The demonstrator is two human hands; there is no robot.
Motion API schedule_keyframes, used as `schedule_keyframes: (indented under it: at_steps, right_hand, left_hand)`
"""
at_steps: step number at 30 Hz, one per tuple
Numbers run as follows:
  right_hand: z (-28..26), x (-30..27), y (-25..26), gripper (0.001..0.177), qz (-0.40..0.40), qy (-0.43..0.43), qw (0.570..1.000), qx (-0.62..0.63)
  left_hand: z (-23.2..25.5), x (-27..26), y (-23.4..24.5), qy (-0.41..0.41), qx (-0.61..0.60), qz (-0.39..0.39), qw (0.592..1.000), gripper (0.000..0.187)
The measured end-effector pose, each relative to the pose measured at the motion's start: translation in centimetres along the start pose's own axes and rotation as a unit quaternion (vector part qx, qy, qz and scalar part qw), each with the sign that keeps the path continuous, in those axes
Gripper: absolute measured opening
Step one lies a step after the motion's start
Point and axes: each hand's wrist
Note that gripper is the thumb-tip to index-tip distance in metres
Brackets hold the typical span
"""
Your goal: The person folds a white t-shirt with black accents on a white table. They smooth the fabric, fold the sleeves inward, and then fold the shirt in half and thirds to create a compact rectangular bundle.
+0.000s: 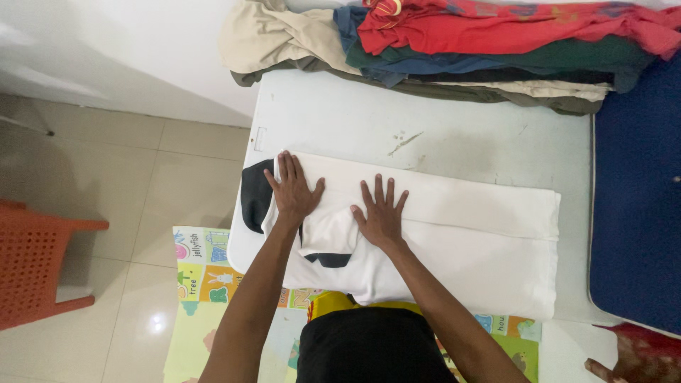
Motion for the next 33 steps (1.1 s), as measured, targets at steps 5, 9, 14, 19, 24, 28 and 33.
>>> schedule_keyframes:
  at_steps: [5,9,14,19,24,28,33]
  right_hand:
    - [0.3,0.2,-0.1,0.073,-0.004,0.002,1.0,0.0]
    - [0.1,0.0,-0.4,0.074,-0.01,0.0,1.0,0.0]
    - [0.3,-0.1,-0.4,0.074,0.008,0.011,1.0,-0.007]
    - [0.5,-0.2,-0.9,0.074,0.017,0.017,1.0,-0.011]
    - [0.7,0.0,-1.2,0.076,-0.001,0.007,1.0,-0.015]
    - [1.0,0.2,-1.0,0.077,-0.031,0.005,0.999,-0.017]
    - [2.3,0.3,-0.3,0.069,-0.016,0.034,0.995,0.093]
  left_hand:
    - [0.3,-0.1,1.5,0.011,-0.024,0.028,0.999,0.103]
    - [1.2,0.8,2.7,0.052,0.055,-0.057,0.996,0.1]
    - [1.0,0.5,1.5,0.042,0.05,0.018,0.998,0.095]
    - [-0.1,-0.1,0.2,0.013,-0.012,0.043,0.999,0.087]
    - [-1.0,-3.6,-0.4,-0.057,-0.123,0.113,0.984,0.064]
    - [-1.4,-7.6,0.0,-0.071,-0.197,0.187,0.96,0.051]
    - [-0.9,-11.7,1.8,-0.064,-0.282,0.217,0.932,0.03]
Point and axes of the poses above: each hand's wrist, its own x-axis towards the middle knuckle, its own y-axis out of the back of the hand, z = x × y, and after that the axes turned 3 degrees about x, right-handed
